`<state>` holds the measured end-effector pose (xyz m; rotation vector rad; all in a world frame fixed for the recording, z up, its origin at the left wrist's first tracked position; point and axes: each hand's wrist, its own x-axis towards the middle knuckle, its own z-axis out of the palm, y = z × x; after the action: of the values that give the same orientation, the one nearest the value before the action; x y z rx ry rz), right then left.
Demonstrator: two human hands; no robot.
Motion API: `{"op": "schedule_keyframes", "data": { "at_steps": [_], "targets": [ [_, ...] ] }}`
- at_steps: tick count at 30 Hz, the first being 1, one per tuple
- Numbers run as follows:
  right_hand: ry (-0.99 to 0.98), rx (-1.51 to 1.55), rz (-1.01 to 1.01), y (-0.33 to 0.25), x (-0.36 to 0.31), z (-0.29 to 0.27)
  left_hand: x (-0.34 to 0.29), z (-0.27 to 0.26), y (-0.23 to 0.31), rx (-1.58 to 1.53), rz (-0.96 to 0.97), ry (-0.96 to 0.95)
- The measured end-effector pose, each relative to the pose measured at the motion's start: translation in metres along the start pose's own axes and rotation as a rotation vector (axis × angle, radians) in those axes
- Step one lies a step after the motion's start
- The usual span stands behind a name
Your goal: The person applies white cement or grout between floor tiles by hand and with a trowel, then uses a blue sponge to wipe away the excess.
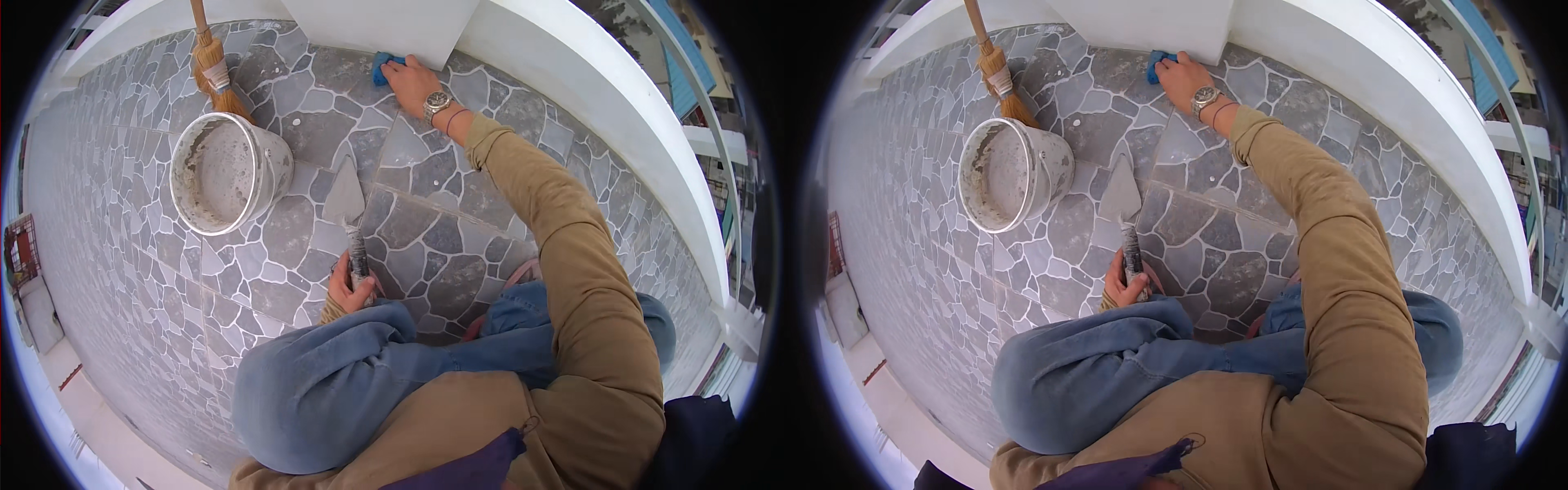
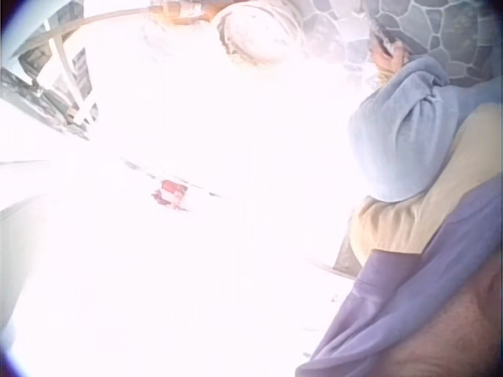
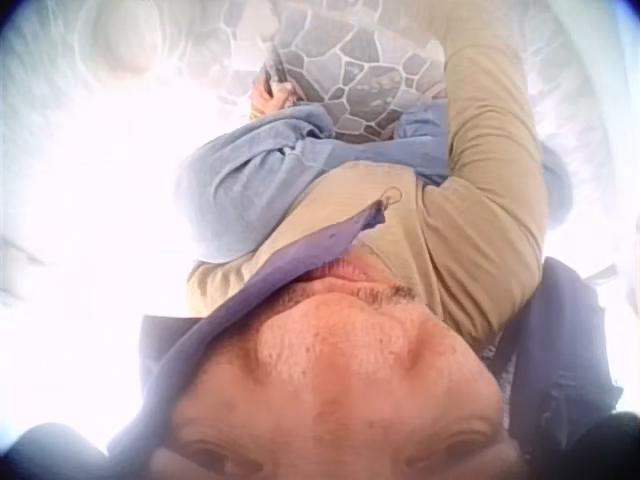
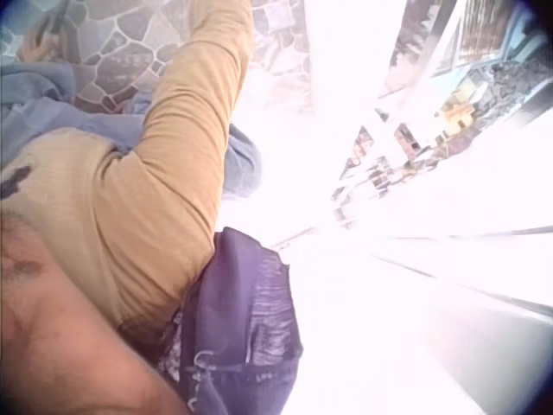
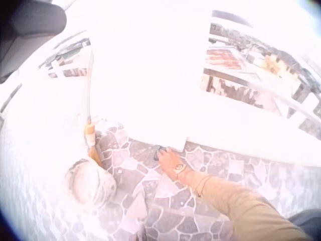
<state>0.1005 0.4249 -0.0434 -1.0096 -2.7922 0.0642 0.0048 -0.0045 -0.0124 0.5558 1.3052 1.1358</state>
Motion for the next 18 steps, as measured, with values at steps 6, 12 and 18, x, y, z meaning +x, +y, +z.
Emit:
{"op": "schedule_keyframes", "data": {
  "at_steps": [6, 12, 18],
  "targets": [
    [-0.316, 0.007, 0.054, 0.036, -0.091, -0.065, 0.057, 0.017, 0.046, -0.133, -0.027, 0.019],
    [-0.218, 0.068, 0.177, 0.04, -0.107, -0.061, 0.145, 0.026, 0.091, 0.407, 0.073, 0.147],
    [-0.157, 0.131, 0.173, 0.042, -0.109, -0.05, 0.161, 0.006, 0.069, 1.256, 0.184, 0.18]
  ]
}}
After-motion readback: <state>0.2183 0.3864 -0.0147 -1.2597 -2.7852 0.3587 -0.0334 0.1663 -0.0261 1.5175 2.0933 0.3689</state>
